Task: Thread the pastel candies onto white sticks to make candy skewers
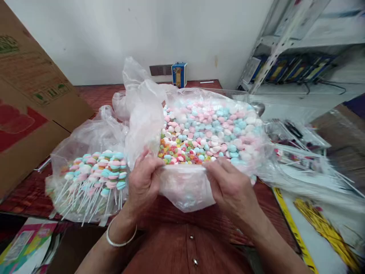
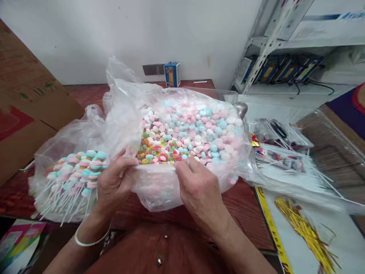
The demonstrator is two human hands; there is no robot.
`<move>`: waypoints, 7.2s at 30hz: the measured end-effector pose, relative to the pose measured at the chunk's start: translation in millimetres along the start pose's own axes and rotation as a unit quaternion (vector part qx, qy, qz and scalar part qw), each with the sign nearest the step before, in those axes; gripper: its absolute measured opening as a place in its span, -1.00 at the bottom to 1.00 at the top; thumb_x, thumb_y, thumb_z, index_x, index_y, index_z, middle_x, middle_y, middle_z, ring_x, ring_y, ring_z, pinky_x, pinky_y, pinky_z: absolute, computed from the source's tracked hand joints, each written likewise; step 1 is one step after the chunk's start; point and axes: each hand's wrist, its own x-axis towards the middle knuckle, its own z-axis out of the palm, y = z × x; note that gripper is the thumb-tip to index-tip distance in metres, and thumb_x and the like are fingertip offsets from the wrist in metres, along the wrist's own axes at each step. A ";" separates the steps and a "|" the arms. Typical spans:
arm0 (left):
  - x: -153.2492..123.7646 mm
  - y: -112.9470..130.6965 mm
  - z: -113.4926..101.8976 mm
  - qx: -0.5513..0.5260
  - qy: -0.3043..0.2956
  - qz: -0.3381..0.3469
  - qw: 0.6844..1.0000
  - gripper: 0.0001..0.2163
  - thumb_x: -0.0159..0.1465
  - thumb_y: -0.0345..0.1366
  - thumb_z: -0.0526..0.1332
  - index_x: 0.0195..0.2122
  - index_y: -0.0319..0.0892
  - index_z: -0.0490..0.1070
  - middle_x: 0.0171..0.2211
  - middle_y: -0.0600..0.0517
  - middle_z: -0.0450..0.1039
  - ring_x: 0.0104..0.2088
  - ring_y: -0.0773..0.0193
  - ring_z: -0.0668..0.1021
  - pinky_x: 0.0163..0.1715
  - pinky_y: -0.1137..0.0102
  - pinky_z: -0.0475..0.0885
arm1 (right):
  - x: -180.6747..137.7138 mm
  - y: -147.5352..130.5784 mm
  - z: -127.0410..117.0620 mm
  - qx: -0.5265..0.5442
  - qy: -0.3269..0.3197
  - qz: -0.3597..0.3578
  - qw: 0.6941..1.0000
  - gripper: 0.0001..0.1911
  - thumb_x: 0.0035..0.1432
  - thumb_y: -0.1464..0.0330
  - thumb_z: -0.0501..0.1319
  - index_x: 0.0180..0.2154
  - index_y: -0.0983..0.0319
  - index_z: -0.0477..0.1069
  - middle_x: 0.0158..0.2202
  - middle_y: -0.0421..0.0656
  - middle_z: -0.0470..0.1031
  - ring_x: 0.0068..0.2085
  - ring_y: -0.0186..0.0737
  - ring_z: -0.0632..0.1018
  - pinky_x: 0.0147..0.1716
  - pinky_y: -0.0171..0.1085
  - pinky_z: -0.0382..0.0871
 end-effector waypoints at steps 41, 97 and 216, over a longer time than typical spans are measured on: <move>-11.5 32.6 -7.3 -0.182 -0.297 -0.266 0.899 -0.84 0.32 -0.32 0.25 -0.11 -0.10 0.57 -0.17 0.03 0.59 -0.15 0.23 0.58 -0.13 0.37 0.41 | -46.3 21.1 3.4 0.141 -0.188 0.182 0.955 -0.78 0.39 0.38 0.03 -0.18 0.17 0.45 -0.25 -0.17 0.58 -0.24 -0.21 0.59 -0.28 -0.30 0.37; 4.3 40.4 53.6 -0.374 -0.231 -0.349 0.828 -0.83 0.23 -0.22 0.37 -0.23 -0.19 0.51 -0.36 0.05 0.56 -0.36 0.31 0.56 -0.34 0.43 0.46 | -27.2 15.6 38.7 0.372 -0.059 0.336 0.864 -0.77 0.28 0.15 0.20 -0.24 0.18 0.43 -0.40 -0.24 0.53 -0.44 -0.28 0.48 -0.45 -0.34 0.34; 17.1 -17.0 57.5 -0.006 -0.160 -0.114 0.981 -0.75 0.32 -0.49 0.15 -0.06 -0.13 0.53 0.08 -0.10 0.50 0.15 0.06 0.51 0.19 0.05 0.43 | 12.6 43.2 46.7 0.049 -0.279 0.177 0.943 -0.63 0.43 0.34 -0.03 -0.28 0.15 0.53 -0.30 -0.18 0.60 -0.25 -0.22 0.57 -0.31 -0.35 0.26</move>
